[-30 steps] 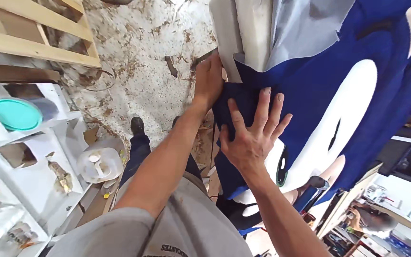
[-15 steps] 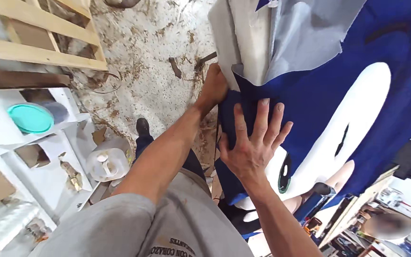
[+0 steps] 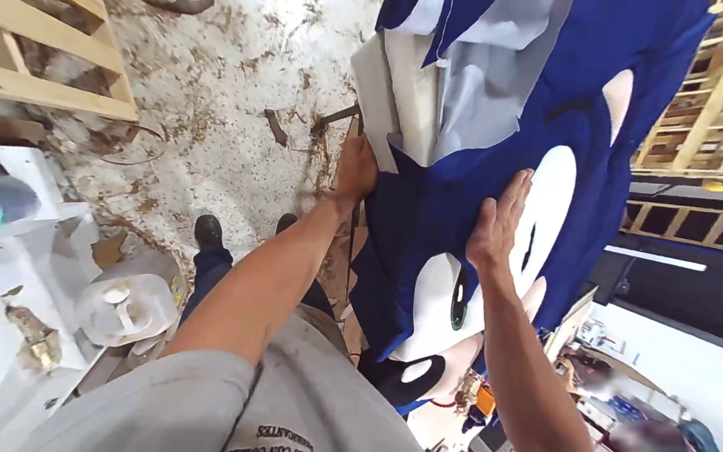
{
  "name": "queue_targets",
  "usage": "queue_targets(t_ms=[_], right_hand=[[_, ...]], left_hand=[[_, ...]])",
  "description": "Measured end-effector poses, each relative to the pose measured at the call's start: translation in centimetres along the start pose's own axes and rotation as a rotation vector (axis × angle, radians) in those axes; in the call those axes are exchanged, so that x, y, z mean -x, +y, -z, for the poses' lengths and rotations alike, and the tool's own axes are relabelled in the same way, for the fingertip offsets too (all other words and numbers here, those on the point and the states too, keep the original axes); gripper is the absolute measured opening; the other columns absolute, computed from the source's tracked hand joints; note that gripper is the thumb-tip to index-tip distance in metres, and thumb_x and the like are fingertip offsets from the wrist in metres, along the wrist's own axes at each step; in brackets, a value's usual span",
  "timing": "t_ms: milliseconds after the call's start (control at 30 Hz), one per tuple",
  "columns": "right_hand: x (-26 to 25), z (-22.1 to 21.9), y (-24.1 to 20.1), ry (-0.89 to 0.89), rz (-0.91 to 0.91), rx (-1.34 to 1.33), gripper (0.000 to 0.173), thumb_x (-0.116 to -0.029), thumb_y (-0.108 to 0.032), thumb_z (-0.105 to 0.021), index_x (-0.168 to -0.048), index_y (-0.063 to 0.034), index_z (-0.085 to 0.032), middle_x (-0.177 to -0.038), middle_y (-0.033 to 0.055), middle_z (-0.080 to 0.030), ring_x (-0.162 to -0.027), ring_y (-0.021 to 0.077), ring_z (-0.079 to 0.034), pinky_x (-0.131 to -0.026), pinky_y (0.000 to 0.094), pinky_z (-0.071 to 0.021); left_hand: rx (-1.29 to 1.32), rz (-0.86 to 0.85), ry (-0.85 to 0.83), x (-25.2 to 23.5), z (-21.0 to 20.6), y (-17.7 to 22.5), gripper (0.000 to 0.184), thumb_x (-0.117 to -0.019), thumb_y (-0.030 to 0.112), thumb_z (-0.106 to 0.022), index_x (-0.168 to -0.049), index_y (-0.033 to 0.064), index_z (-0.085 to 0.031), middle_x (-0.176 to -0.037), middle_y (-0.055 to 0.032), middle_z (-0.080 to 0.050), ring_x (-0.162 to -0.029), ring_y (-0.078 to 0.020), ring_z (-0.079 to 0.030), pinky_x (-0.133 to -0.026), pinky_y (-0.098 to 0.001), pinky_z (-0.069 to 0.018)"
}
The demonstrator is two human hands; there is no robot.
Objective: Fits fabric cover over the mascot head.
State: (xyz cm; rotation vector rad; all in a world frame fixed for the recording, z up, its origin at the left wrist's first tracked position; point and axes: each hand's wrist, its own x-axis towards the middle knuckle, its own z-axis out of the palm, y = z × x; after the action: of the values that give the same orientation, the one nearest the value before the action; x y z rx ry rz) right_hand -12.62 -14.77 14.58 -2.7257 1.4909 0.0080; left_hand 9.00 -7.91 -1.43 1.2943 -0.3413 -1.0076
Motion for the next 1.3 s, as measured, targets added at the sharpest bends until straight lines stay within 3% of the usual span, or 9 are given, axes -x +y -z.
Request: queue_targets(t_ms=[167,300,467,667,800,933,1000,1100,1300], right_hand=[[1.5,-1.6,-9.1,0.040,0.052,0.076,0.091,-0.1016,-0.065,-0.006,-0.162,0.0029,-0.011,-0.171,0.0209,-0.009,-0.159,0.0344,-0.009,-0.126,0.0605,-0.0098],[2.7,-2.6,-14.7,0.054,0.082,0.043,0.088,-0.0996,-0.063,-0.022,-0.150,0.0061,-0.042,-0.165,0.0292,-0.021,-0.157,0.0407,-0.013,-0.126,0.0608,-0.0071],[1.9,4.2,-7.2,-0.165,0.143,-0.727,0.079,-0.1057,-0.061,-0.023,-0.160,-0.0046,-0.031,-0.170,0.0084,-0.022,-0.159,0.0214,-0.014,-0.131,0.0495,-0.0120],[-2.9,3.9,6.7,-0.092,-0.073,-0.186,0.067,-0.1086,-0.043,-0.019,-0.163,-0.0033,-0.020,-0.171,0.0161,-0.016,-0.159,0.0272,-0.011,-0.129,0.0505,-0.0135],[-4.5,-0.3,1.2,0.020,-0.088,0.003,0.071,-0.1076,-0.043,-0.014,-0.163,0.0014,-0.009,-0.171,0.0200,-0.007,-0.159,0.0310,-0.009,-0.127,0.0527,-0.0150],[-2.6,-1.5,-7.9,0.056,-0.043,0.069,0.078,-0.1056,-0.051,-0.010,-0.163,0.0024,-0.007,-0.171,0.0207,-0.006,-0.159,0.0343,-0.007,-0.126,0.0609,-0.0105],[-1.9,-2.1,-11.6,0.081,-0.014,0.041,0.080,-0.1007,-0.049,-0.018,-0.162,0.0025,-0.014,-0.170,0.0218,-0.008,-0.158,0.0366,-0.006,-0.124,0.0635,-0.0096],[-1.1,-1.8,-13.2,0.085,0.019,-0.011,0.082,-0.1009,-0.052,-0.019,-0.162,0.0025,-0.016,-0.171,0.0189,-0.008,-0.159,0.0344,-0.004,-0.125,0.0618,-0.0034],[2.1,-1.8,-14.9,0.047,0.005,0.141,0.100,-0.0920,-0.063,-0.050,-0.160,0.0054,-0.023,-0.169,0.0232,-0.017,-0.157,0.0400,-0.012,-0.121,0.0706,-0.0079]], left_hand=[[0.011,-0.033,0.050,-0.1,0.2,-0.8,0.038,-0.1078,0.014,-0.036,-0.093,-0.0037,-0.066,-0.082,-0.0078,-0.068,-0.082,-0.0097,-0.068,-0.080,-0.0346,-0.0574],[-0.184,-0.090,0.028,-0.5,0.5,-1.5,0.036,-0.1046,0.016,-0.039,-0.095,-0.0045,-0.067,-0.087,-0.0133,-0.069,-0.089,-0.0181,-0.069,-0.083,-0.0424,-0.0561],[-0.290,-0.141,-0.041,-0.4,1.1,-0.7,0.027,-0.0982,0.012,-0.055,-0.109,-0.0094,-0.066,-0.103,-0.0214,-0.071,-0.101,-0.0260,-0.069,-0.094,-0.0475,-0.0556],[-0.262,-0.125,0.029,0.1,0.6,-0.7,0.023,-0.0995,0.012,-0.054,-0.102,-0.0068,-0.067,-0.094,-0.0151,-0.071,-0.093,-0.0157,-0.069,-0.088,-0.0385,-0.0563],[-0.152,0.040,0.014,1.8,-0.1,0.2,0.031,-0.1047,0.008,-0.048,-0.130,-0.0092,-0.053,-0.119,-0.0196,-0.064,-0.112,-0.0144,-0.061,-0.101,-0.0335,-0.0491],[-0.017,-0.018,0.057,2.1,-0.1,0.2,0.021,-0.1047,0.010,-0.045,-0.116,-0.0021,-0.058,-0.098,0.0012,-0.065,-0.092,0.0074,-0.060,-0.087,-0.0166,-0.0517],[-0.103,-0.166,0.077,1.1,0.1,-1.4,0.019,-0.0932,0.011,-0.062,-0.106,-0.0040,-0.064,-0.092,-0.0053,-0.070,-0.089,-0.0015,-0.067,-0.081,-0.0225,-0.0559],[-0.408,-0.039,-0.117,1.3,1.3,-0.1,0.061,-0.0805,0.019,-0.080,-0.128,-0.0116,-0.056,-0.122,-0.0266,-0.064,-0.117,-0.0304,-0.062,-0.103,-0.0442,-0.0493],[-0.384,0.079,-0.174,1.1,2.7,2.2,0.029,-0.1004,0.012,-0.051,-0.106,-0.0124,-0.064,-0.105,-0.0286,-0.067,-0.105,-0.0375,-0.066,-0.094,-0.0569,-0.0516]])
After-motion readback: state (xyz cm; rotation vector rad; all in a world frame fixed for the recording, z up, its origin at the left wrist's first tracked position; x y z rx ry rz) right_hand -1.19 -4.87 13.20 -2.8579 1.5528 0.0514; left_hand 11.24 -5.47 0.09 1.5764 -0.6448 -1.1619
